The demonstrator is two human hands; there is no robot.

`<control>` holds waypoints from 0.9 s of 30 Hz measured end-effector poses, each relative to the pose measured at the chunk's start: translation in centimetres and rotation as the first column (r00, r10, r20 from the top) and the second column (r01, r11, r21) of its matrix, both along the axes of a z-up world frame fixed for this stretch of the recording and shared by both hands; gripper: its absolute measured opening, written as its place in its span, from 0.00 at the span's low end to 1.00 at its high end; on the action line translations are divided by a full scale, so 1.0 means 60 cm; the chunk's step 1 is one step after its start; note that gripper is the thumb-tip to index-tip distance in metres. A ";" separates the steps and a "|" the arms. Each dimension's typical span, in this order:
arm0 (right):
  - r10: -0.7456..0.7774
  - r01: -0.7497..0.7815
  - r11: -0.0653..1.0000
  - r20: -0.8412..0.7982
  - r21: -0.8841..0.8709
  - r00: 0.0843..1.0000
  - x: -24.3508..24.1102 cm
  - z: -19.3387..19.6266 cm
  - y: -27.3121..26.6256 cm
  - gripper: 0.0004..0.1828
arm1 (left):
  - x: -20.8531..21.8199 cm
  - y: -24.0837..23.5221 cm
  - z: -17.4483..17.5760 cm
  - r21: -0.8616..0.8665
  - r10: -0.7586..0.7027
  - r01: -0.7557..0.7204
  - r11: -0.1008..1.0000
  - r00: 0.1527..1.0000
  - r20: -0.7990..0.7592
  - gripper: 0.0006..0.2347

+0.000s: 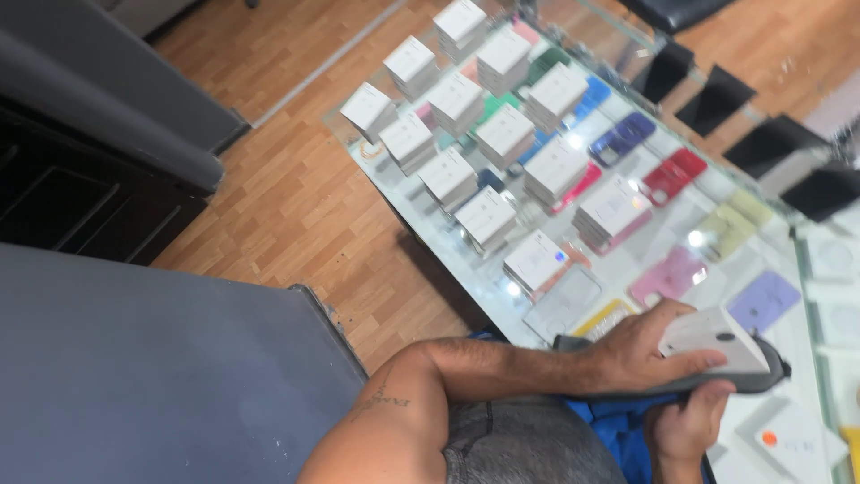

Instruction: The person wipes small white boxes with a cloth while standing at a glass display counter. They then move to a blue mat, place two smartphones on it, and interact with the screens to test their functionality.

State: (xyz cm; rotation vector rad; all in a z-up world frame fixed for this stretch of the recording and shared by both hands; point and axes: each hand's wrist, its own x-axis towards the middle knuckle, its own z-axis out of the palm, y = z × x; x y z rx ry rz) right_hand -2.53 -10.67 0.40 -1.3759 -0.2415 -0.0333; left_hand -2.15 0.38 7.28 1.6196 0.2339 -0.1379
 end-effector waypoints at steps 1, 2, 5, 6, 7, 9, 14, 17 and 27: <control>-0.024 0.024 1.000 -0.015 -0.011 1.000 0.004 -0.008 -0.006 0.39 | -0.003 -0.005 -0.010 -0.011 -0.024 0.024 1.000 1.000 -0.015 0.28; -0.021 0.024 0.999 -0.064 0.039 0.998 0.009 -0.018 -0.013 0.38 | -0.004 -0.011 -0.022 0.003 0.014 -0.014 1.000 1.000 0.012 0.29; -0.020 0.039 0.992 -0.154 0.122 0.988 0.016 0.001 -0.024 0.37 | -0.010 -0.014 -0.034 -0.021 -0.012 0.013 1.000 0.999 0.034 0.28; 0.036 -0.004 0.984 -0.174 0.180 0.984 0.023 0.013 -0.026 0.37 | -0.008 -0.013 -0.035 -0.036 -0.020 0.022 0.999 0.999 0.048 0.26; -0.004 0.034 0.986 -0.184 0.164 0.983 0.027 0.018 -0.033 0.37 | -0.011 -0.017 -0.047 -0.052 -0.057 0.059 0.997 0.998 0.039 0.26; 0.026 0.072 0.956 -0.327 0.283 0.945 0.038 0.029 -0.041 0.37 | -0.017 -0.018 -0.069 0.082 -0.055 0.046 0.996 0.993 0.105 0.24; -0.176 0.189 0.982 -0.232 0.032 0.956 0.022 0.042 -0.025 0.31 | -0.012 0.002 -0.092 -0.058 0.003 0.006 0.998 0.988 0.151 0.20; -0.183 0.173 0.982 -0.202 -0.070 0.962 0.012 0.009 -0.026 0.29 | 0.009 0.022 -0.094 -0.058 0.044 -0.036 0.998 0.987 0.154 0.25; -0.126 0.132 0.907 0.042 -0.399 0.991 -0.016 -0.035 -0.050 0.10 | -0.017 0.020 -0.104 -0.424 0.062 -0.095 0.901 0.994 -0.091 0.36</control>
